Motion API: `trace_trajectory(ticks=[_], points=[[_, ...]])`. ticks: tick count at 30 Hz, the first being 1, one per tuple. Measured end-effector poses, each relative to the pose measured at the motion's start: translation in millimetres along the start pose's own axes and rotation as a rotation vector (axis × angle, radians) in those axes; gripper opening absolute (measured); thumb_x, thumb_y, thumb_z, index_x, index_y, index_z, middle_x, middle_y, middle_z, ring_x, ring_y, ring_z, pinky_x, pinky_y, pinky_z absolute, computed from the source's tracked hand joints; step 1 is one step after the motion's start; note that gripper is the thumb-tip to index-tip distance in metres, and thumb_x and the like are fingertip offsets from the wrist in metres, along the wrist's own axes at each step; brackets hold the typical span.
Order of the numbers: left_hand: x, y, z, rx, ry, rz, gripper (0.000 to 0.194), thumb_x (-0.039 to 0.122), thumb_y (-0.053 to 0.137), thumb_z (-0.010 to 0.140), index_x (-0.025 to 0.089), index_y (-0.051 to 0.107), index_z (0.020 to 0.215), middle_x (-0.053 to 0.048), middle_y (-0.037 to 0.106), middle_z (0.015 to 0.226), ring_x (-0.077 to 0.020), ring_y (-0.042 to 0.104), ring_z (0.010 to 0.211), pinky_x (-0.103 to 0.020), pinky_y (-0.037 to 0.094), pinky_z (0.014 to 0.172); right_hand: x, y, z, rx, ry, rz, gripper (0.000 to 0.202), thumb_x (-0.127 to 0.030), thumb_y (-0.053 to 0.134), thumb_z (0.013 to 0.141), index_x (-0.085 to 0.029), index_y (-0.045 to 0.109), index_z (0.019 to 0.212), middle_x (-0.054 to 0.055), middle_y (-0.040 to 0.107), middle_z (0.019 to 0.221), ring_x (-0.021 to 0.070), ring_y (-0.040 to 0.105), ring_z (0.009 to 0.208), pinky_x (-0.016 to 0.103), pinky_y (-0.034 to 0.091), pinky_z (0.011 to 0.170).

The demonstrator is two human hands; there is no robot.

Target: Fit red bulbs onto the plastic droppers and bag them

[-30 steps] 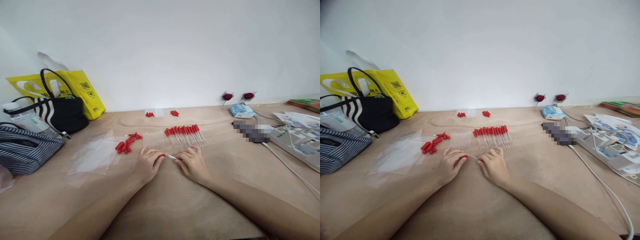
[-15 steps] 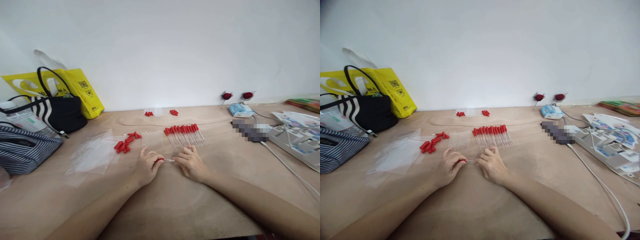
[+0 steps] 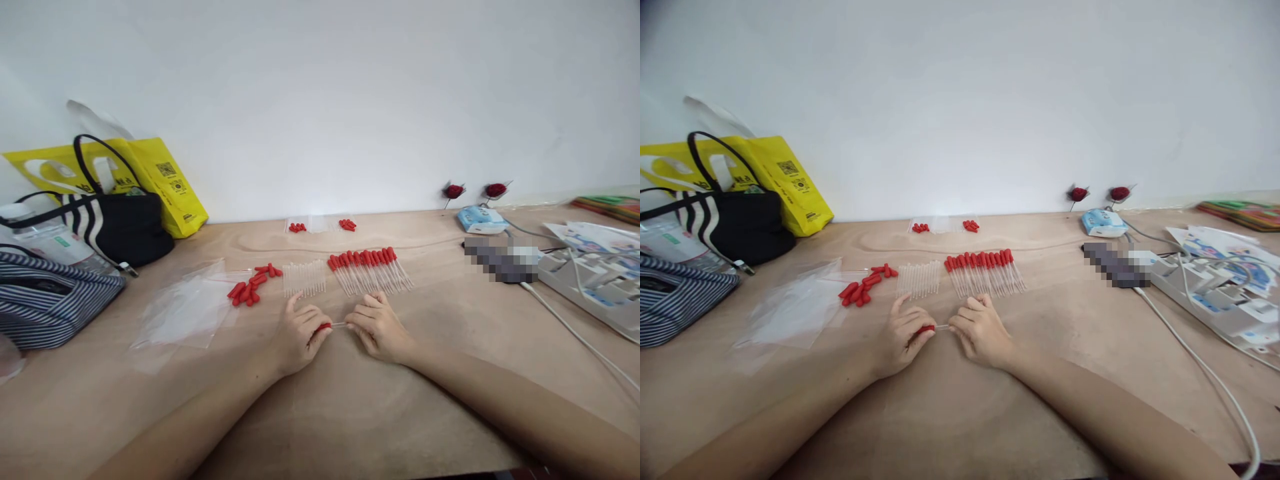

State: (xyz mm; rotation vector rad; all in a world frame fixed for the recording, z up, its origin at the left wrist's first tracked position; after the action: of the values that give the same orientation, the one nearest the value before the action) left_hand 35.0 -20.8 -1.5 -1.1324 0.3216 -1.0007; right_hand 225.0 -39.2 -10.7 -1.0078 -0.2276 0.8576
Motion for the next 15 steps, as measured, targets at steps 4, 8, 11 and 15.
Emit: trace_trajectory(ticks=[4, 8, 11, 15], points=[[1, 0.5, 0, -0.005, 0.02, -0.006, 0.018, 0.023, 0.04, 0.085, 0.02, 0.058, 0.08, 0.0, 0.066, 0.073, -0.0159, 0.06, 0.08, -0.046, 0.015, 0.101, 0, 3, 1, -0.021, 0.03, 0.025, 0.023, -0.019, 0.039, 0.085, -0.016, 0.059, 0.076, 0.003, 0.057, 0.064, 0.0147, 0.042, 0.07, 0.031, 0.024, 0.069], [-3, -2.3, 1, -0.02, 0.021, -0.011, 0.019, 0.022, 0.039, 0.086, 0.021, 0.058, 0.082, 0.0, 0.067, 0.076, -0.0151, 0.059, 0.08, -0.046, 0.014, 0.101, -1, 3, 1, -0.065, 0.106, 0.101, 0.024, -0.019, 0.038, 0.087, -0.016, 0.059, 0.076, 0.002, 0.059, 0.066, 0.0135, 0.044, 0.07, 0.03, 0.024, 0.07], [-8, -5.6, 3, -0.042, 0.048, 0.016, 0.019, 0.023, 0.04, 0.086, 0.022, 0.059, 0.083, 0.0, 0.067, 0.08, -0.0152, 0.059, 0.083, -0.047, 0.008, 0.102, -2, -2, 2, -0.107, 0.136, 0.156, 0.022, -0.023, 0.041, 0.087, -0.018, 0.061, 0.079, 0.0, 0.061, 0.067, 0.0128, 0.046, 0.071, 0.03, 0.023, 0.071], [-16, -8.6, 6, -0.007, 0.065, 0.074, 0.017, 0.024, 0.044, 0.085, 0.026, 0.061, 0.084, 0.002, 0.068, 0.083, -0.017, 0.057, 0.092, -0.048, 0.003, 0.103, -4, -8, 6, -0.118, 0.143, 0.114, 0.018, -0.031, 0.048, 0.083, -0.023, 0.064, 0.081, 0.0, 0.063, 0.071, 0.0142, 0.046, 0.073, 0.031, 0.021, 0.069]])
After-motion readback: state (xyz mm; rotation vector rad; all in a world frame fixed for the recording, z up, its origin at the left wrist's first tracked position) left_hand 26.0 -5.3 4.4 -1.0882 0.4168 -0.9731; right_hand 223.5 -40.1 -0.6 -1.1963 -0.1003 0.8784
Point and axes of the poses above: each hand's wrist, its own z-axis towards the middle knuckle, its own y-axis out of the palm, x = y × z, the point moved 1 cm from there along z, towards the middle knuckle
